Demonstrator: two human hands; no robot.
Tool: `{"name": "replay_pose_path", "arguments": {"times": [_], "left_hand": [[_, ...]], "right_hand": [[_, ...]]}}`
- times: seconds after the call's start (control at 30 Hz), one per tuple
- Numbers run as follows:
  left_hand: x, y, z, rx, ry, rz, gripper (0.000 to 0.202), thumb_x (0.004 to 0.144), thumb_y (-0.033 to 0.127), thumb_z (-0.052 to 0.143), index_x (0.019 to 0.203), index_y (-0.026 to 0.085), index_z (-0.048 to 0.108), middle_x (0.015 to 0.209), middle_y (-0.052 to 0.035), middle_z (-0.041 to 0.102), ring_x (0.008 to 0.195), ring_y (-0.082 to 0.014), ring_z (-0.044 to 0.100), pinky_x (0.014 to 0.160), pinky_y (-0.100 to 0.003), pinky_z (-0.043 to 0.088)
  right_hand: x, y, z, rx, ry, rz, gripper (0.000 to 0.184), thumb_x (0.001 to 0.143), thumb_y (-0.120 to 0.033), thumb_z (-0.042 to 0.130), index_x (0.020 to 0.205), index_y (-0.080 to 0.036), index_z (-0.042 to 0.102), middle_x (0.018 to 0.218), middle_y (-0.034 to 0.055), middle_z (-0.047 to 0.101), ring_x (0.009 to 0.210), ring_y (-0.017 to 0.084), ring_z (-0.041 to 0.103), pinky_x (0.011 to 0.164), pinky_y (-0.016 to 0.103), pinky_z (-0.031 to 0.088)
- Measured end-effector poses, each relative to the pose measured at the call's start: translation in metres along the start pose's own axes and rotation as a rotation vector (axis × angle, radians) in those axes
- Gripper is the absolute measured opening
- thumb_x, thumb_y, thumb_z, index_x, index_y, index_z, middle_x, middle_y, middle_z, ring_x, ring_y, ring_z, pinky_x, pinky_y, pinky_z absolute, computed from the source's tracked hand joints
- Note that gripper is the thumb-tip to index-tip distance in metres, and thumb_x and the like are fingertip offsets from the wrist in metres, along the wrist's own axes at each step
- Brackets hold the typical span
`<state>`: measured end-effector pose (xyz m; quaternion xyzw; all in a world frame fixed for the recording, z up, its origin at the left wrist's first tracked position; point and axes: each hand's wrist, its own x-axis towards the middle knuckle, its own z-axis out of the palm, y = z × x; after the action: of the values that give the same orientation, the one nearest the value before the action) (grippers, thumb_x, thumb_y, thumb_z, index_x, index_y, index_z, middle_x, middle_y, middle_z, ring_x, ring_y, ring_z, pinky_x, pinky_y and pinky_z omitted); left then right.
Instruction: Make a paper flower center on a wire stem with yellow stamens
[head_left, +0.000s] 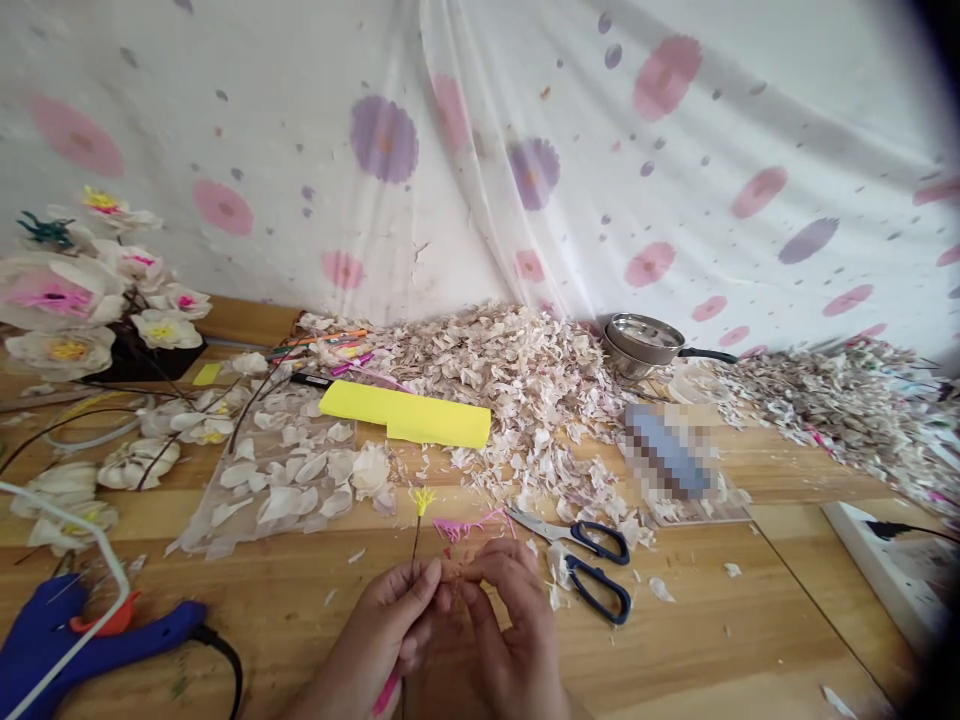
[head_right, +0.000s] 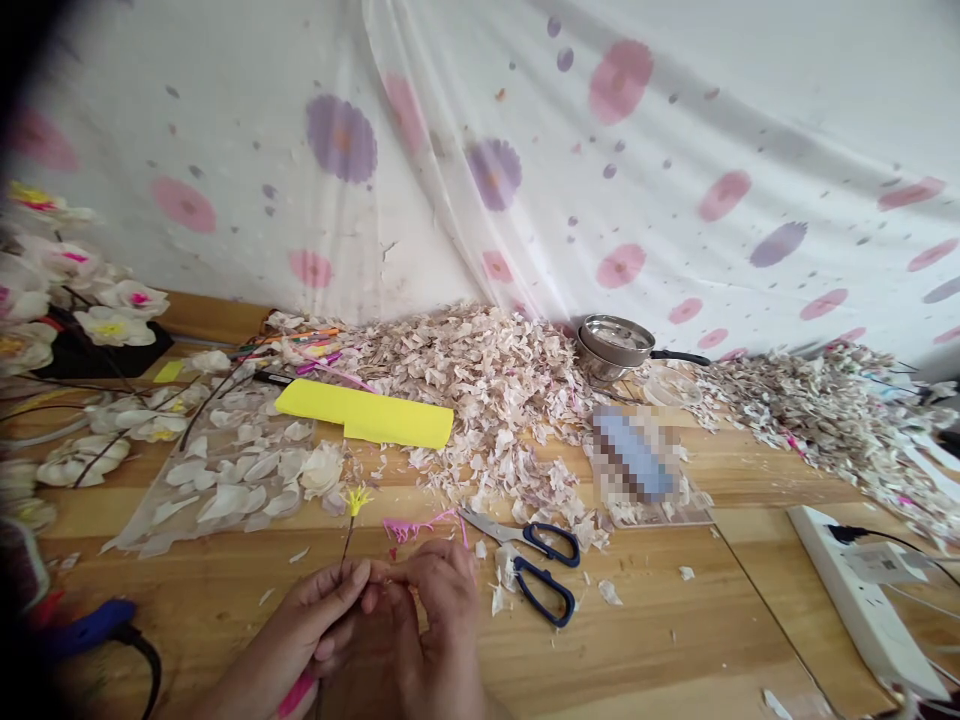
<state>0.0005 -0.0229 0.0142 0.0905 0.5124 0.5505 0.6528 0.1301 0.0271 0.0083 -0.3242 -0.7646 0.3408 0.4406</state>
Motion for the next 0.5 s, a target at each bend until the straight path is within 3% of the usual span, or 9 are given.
{"name": "replay_pose_path", "arguments": {"times": [0.13,0.33,0.5], "left_hand": [[0.001,-0.005,-0.001,-0.032,-0.05,-0.031,0.049,0.054,0.055,0.082,0.063,0.012,0.061,0.058,0.0014,0.051,0.04,-0.0007,0.023,0.041,-0.019,0.011],[0.0,-0.003,0.001,-0.038,-0.043,-0.055,0.05,0.051,0.056,0.082,0.062,0.013,0.06,0.057,0.0016,0.05,0.039,-0.0008,0.023,0.041,-0.02,0.01],[-0.002,0.0,0.004,0.06,-0.024,0.007,0.052,0.051,0.06,0.08,0.063,0.012,0.063,0.058,0.0004,0.052,0.039,-0.0016,0.026,0.043,-0.022,0.012]], "right_hand": [[0.006,-0.003,-0.003,-0.226,0.069,-0.147,0.019,0.082,-0.007,0.057,0.09,-0.023,0.064,0.079,0.0023,0.065,0.084,0.022,0.055,0.077,0.038,0.039],[0.012,-0.005,-0.003,-0.233,0.119,-0.184,0.018,0.082,-0.007,0.061,0.081,-0.024,0.067,0.07,-0.0005,0.065,0.075,0.02,0.056,0.073,0.036,0.037],[0.012,0.0,-0.005,-0.149,0.058,-0.031,0.015,0.081,-0.009,0.061,0.072,-0.022,0.062,0.071,-0.0006,0.064,0.077,0.019,0.057,0.074,0.033,0.039]]}}
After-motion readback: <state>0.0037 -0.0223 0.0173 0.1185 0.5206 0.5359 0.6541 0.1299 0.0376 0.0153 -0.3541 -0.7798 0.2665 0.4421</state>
